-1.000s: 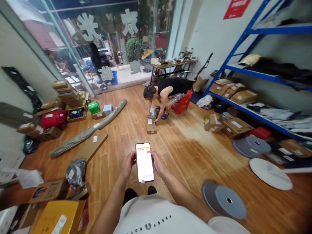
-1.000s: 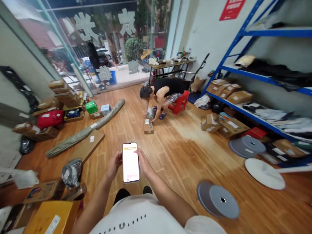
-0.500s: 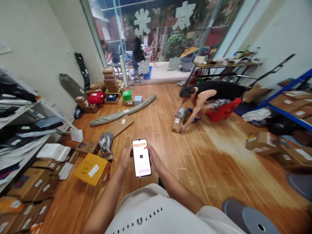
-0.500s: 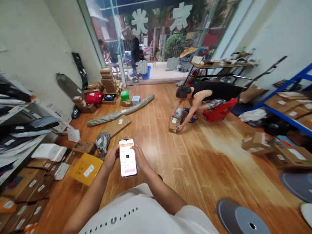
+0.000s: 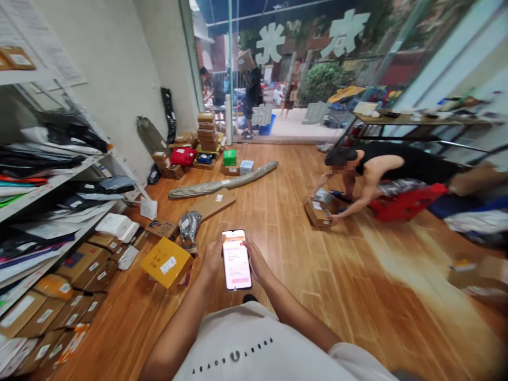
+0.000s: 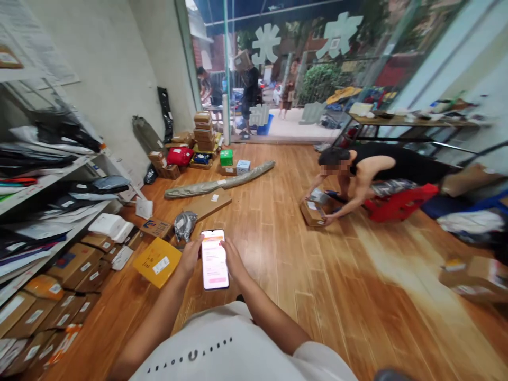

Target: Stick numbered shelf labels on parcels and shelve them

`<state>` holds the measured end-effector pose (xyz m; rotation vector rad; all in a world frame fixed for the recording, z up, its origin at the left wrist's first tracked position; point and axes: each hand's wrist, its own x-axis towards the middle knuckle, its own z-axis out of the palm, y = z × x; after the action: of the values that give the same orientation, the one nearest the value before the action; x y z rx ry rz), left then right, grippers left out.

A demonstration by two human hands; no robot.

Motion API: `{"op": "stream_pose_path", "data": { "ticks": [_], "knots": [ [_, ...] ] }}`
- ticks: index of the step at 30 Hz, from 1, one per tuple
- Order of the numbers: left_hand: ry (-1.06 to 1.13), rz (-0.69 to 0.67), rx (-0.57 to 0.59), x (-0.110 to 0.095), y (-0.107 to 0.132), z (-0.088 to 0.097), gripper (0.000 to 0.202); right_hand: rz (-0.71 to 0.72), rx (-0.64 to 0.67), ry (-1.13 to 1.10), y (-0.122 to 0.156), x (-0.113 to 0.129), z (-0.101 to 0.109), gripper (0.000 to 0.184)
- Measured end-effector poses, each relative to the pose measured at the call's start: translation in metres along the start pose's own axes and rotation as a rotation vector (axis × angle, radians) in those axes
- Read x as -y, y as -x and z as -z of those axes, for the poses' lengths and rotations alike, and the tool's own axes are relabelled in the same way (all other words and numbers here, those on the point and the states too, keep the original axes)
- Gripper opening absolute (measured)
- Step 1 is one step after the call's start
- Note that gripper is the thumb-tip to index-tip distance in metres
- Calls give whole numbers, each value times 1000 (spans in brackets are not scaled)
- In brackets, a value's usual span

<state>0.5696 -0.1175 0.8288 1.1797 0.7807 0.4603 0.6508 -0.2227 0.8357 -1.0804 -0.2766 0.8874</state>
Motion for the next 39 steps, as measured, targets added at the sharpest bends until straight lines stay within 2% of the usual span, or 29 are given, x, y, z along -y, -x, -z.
{"op": "stream_pose_path", "data": {
  "ticks": [3,6,11,16,20,23,26,34,37,39],
  "knots": [
    [-11,-25,-12,9,0,-5,70,-78,-16,8,-3,-6,8,32],
    [11,-31,-81,16,-1,-9,70,-180,-11,54,-13,-15,20,35],
    [37,-17,-199,25,-3,-6,65,-327,87,101,-31,-26,26,37],
    [34,-9,-297,32,-9,3,69,-351,185,139,-46,-29,22,39],
    [52,-5,-350,33,-19,-1,71,-390,208,134,-60,-23,25,39],
    [61,-6,-366,33,-32,-14,69,-414,209,122,-72,-14,34,38],
    [72,-5,-352,32,-52,-36,66,-447,173,124,-87,1,49,39],
    [117,47,-259,38,-115,-111,65,-516,93,114,-138,38,116,46],
    [140,105,-188,44,-137,-121,68,-527,96,99,-163,38,141,45],
    [139,159,-158,49,-152,-118,66,-539,103,72,-184,33,158,44]
  ]
}}
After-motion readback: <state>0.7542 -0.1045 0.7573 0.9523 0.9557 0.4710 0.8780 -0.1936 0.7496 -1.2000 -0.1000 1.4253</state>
